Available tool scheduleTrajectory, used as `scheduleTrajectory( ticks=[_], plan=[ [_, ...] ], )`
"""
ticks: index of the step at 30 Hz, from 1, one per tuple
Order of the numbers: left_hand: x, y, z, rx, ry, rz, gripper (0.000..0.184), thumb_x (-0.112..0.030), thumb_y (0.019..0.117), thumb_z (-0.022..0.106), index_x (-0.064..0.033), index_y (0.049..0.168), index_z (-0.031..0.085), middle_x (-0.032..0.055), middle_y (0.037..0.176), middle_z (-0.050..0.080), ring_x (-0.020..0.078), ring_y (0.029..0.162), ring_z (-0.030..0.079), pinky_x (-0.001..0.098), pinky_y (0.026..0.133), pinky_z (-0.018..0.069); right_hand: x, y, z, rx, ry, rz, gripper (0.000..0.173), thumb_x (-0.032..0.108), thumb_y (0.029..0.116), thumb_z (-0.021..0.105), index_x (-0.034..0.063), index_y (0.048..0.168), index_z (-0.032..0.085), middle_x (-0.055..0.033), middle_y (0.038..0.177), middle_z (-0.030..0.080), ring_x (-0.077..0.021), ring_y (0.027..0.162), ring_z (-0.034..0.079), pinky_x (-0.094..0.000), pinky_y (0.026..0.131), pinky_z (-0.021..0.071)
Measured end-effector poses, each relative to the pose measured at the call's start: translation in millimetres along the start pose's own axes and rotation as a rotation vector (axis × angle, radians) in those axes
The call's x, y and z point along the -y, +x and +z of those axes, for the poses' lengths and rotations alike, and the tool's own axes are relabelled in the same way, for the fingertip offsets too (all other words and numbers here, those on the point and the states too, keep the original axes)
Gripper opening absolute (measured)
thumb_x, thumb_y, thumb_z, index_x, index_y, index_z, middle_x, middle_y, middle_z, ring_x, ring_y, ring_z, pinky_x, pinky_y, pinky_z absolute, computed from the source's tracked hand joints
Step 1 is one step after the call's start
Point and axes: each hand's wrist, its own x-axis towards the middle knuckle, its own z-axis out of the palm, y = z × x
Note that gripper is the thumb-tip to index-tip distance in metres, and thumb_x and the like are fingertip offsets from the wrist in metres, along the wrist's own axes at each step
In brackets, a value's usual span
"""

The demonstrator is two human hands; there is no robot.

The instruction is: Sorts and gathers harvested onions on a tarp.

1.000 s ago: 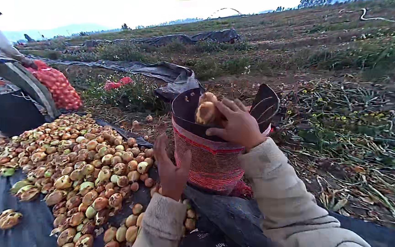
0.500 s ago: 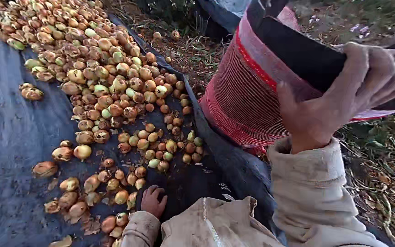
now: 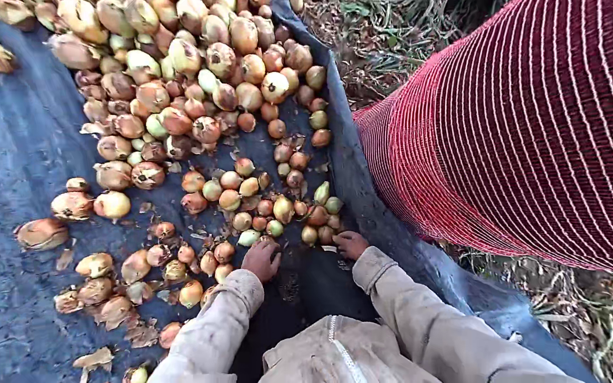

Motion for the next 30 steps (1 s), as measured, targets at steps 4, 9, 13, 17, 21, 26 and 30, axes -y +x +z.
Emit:
scheduleTrajectory(
  ticks=[4, 9, 13, 17, 21, 26, 30],
  plan=[
    [-46, 73, -17, -0.106, 0.141, 0.326, 0.039, -0.024, 0.0968, 0.068, -0.0090, 0.133, 0.067, 0.0171, 0.148, 0.056, 0.0411, 0.145, 0.041, 0.0589, 0.116, 0.0358, 19, 18, 8, -0.128, 0.361, 0.108, 0.075, 0.042, 0.1029, 0.061, 0.0138, 0.162, 0.024, -0.0287, 0.154, 0.043, -0.0486, 0.133, 0.052, -0.0670, 0.101, 0.0478],
    [-117, 151, -53, 0.047, 0.262, 0.341, 0.058, -0.027, 0.0944, 0.071, -0.0154, 0.148, 0.054, 0.0149, 0.160, 0.043, 0.0441, 0.151, 0.029, 0.0682, 0.116, 0.0283, 25, 52, 36, -0.157, 0.246, 0.011, 0.078, 0.065, 0.1041, 0.039, 0.0106, 0.159, 0.030, -0.0283, 0.145, 0.052, -0.0448, 0.126, 0.058, -0.0644, 0.095, 0.0516],
    [-130, 186, -49, 0.141, 0.236, 0.277, 0.050, -0.033, 0.0920, 0.071, -0.0223, 0.140, 0.064, 0.0056, 0.164, 0.038, 0.0446, 0.150, 0.030, 0.0759, 0.104, 0.0358, 24, 84, 39, -0.058, -0.081, -0.025, 0.044, 0.023, 0.1094, 0.050, 0.0003, 0.147, 0.046, -0.0264, 0.137, 0.059, -0.0385, 0.125, 0.059, -0.0550, 0.105, 0.0483],
    [-93, 175, -49, 0.145, 0.201, 0.267, 0.062, -0.040, 0.0868, 0.076, -0.0263, 0.145, 0.059, 0.0059, 0.163, 0.039, 0.0438, 0.147, 0.034, 0.0745, 0.100, 0.0414, 23, 78, 75, -0.245, 0.263, -0.026, 0.055, 0.044, 0.1077, 0.048, 0.0022, 0.142, 0.052, -0.0275, 0.124, 0.065, -0.0401, 0.110, 0.065, -0.0587, 0.091, 0.0536],
    [-39, 154, -79, 0.185, 0.216, 0.359, 0.060, -0.030, 0.0800, 0.086, -0.0179, 0.136, 0.067, 0.0121, 0.152, 0.051, 0.0407, 0.142, 0.043, 0.0676, 0.100, 0.0473, 94, 1, 101, 0.011, 0.230, 0.206, 0.059, 0.053, 0.1074, 0.042, 0.0115, 0.149, 0.049, -0.0216, 0.141, 0.058, -0.0376, 0.128, 0.058, -0.0578, 0.105, 0.0474],
    [11, 109, -114, 0.256, 0.274, 0.193, 0.066, -0.023, 0.0830, 0.082, -0.0193, 0.145, 0.060, 0.0137, 0.153, 0.049, 0.0438, 0.136, 0.047, 0.0621, 0.105, 0.0464, 112, -7, 169, 0.170, 0.306, 0.274, 0.068, 0.053, 0.1086, 0.039, 0.0200, 0.164, 0.019, -0.0295, 0.159, 0.034, -0.0489, 0.139, 0.044, -0.0689, 0.102, 0.0447],
    [59, 75, -131, 0.190, 0.167, 0.084, 0.069, -0.024, 0.0822, 0.084, -0.0171, 0.146, 0.058, 0.0187, 0.148, 0.053, 0.0412, 0.132, 0.053, 0.0601, 0.108, 0.0441, 129, -19, 207, 0.284, 0.247, 0.193, 0.070, 0.059, 0.1056, 0.042, 0.0259, 0.163, 0.021, -0.0315, 0.146, 0.048, -0.0481, 0.120, 0.058, -0.0654, 0.091, 0.0513]
  ],
)
